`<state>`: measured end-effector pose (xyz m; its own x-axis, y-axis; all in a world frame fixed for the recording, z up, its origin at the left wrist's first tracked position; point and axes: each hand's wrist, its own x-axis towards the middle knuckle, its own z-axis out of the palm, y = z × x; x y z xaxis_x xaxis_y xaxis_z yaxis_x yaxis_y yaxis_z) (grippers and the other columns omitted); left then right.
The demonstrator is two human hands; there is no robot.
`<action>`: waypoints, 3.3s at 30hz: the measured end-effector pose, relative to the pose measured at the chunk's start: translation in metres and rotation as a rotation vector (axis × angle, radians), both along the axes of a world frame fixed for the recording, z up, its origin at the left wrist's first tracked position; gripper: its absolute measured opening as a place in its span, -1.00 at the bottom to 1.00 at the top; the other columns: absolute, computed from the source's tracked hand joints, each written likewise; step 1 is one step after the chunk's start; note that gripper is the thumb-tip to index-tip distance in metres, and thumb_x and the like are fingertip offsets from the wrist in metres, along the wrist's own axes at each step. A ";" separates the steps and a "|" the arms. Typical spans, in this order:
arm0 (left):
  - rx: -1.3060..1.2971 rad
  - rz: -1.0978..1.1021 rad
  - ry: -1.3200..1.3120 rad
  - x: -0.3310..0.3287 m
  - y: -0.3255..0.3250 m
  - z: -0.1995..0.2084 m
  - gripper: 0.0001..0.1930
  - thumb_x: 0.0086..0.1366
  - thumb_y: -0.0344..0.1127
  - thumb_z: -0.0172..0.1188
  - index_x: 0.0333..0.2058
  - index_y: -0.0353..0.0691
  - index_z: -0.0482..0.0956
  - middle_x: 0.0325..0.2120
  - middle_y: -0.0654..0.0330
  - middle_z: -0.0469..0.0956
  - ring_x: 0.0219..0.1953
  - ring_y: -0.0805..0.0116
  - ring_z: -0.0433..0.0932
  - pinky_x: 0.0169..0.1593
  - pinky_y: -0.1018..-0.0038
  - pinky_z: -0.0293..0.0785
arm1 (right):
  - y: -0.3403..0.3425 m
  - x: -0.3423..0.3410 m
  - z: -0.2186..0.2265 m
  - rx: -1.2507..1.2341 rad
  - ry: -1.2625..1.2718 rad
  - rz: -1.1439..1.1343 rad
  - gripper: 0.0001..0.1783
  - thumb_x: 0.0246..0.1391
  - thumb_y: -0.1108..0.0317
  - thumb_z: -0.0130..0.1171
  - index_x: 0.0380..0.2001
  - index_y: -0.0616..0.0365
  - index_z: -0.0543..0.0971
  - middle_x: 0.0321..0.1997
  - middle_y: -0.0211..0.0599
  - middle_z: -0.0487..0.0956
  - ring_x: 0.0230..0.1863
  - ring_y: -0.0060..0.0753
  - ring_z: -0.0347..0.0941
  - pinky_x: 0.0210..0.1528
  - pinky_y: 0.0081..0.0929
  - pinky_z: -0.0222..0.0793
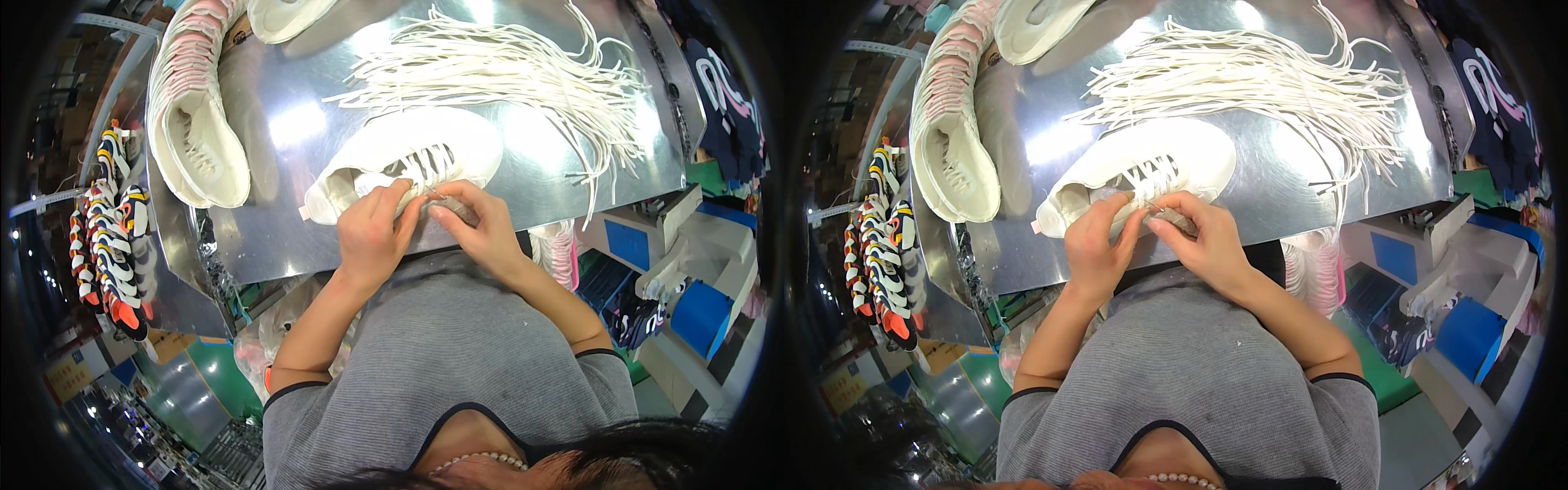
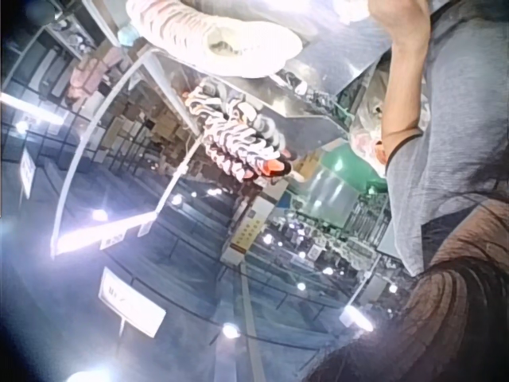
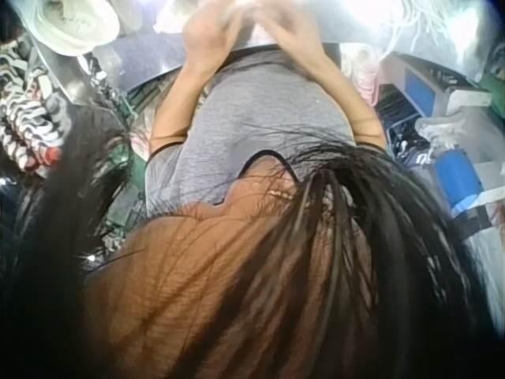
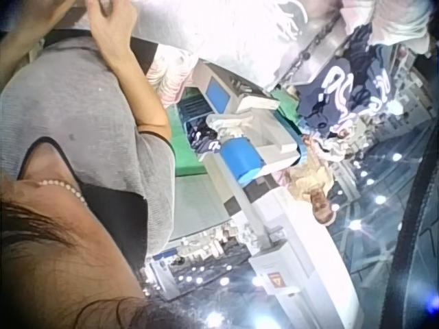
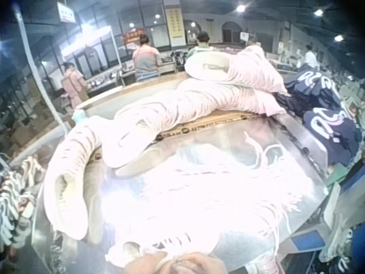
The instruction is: The person threads white laces through the eyelets of white shoe uppers at a workstation, pulling the laces through and organizing the material.
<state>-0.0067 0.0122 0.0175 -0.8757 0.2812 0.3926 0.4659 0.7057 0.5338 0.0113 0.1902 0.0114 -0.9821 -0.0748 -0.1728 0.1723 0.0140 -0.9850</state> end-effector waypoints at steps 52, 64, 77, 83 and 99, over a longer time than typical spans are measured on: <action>-0.083 -0.234 -0.747 -0.014 -0.005 0.044 -0.77 0.29 -0.32 0.27 -0.14 -0.31 0.60 -0.44 -0.01 0.65 -0.43 0.10 0.64 -0.33 0.33 0.49 | 0.038 -0.052 -0.004 0.510 0.278 -0.054 -0.88 0.11 0.40 0.26 -0.28 0.15 0.61 -0.53 -0.17 0.57 -0.56 -0.28 0.51 -0.46 -0.44 0.39; -0.138 -0.123 -0.355 -0.013 -0.008 0.025 -0.60 0.24 -0.17 0.37 -0.04 -0.28 0.57 -0.44 0.01 0.66 -0.45 0.05 0.62 -0.34 0.32 0.50 | 0.037 -0.064 -0.001 0.626 0.426 0.190 -0.87 0.08 0.34 0.23 -0.34 0.16 0.58 -0.38 -0.18 0.60 -0.35 -0.02 0.55 -0.28 -0.21 0.44; -0.185 -0.337 -0.100 -0.048 -0.021 0.029 -0.54 0.08 -0.15 0.46 -0.08 -0.24 0.61 -0.22 0.11 0.57 -0.16 0.08 0.55 -0.10 0.27 0.47 | 0.048 -0.044 -0.002 0.437 0.257 0.037 -0.86 0.10 0.43 0.26 -0.30 0.26 0.58 -0.45 -0.19 0.57 -0.48 -0.40 0.49 -0.39 -0.49 0.39; -0.124 0.064 0.266 0.012 -0.040 -0.018 -0.34 0.12 -0.39 0.44 0.20 -0.27 0.38 0.20 -0.02 0.26 0.30 0.05 0.22 0.28 0.13 0.29 | 0.042 -0.031 -0.007 0.280 0.178 -0.221 -0.85 0.22 0.39 0.23 -0.24 0.26 0.58 -0.43 -0.48 0.53 -0.43 -0.69 0.32 -0.38 -0.65 0.27; 1.020 0.210 -0.526 0.010 -0.045 0.092 -0.66 0.26 -0.41 0.30 -0.01 -0.40 0.56 -0.18 0.18 0.65 -0.16 0.40 0.60 -0.08 0.46 0.53 | 0.019 -0.026 -0.006 -0.307 -0.044 -0.041 -0.86 0.32 0.39 0.09 -0.17 0.25 0.50 -0.55 -0.59 0.33 -0.60 -0.77 0.10 -0.54 -0.73 -0.03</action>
<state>0.0035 -0.0328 0.1094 -0.9895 -0.1252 -0.0722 -0.0564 -0.1248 0.9906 -0.0145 0.2088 0.0057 -0.9776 -0.0901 -0.1905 0.2087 -0.2911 -0.9336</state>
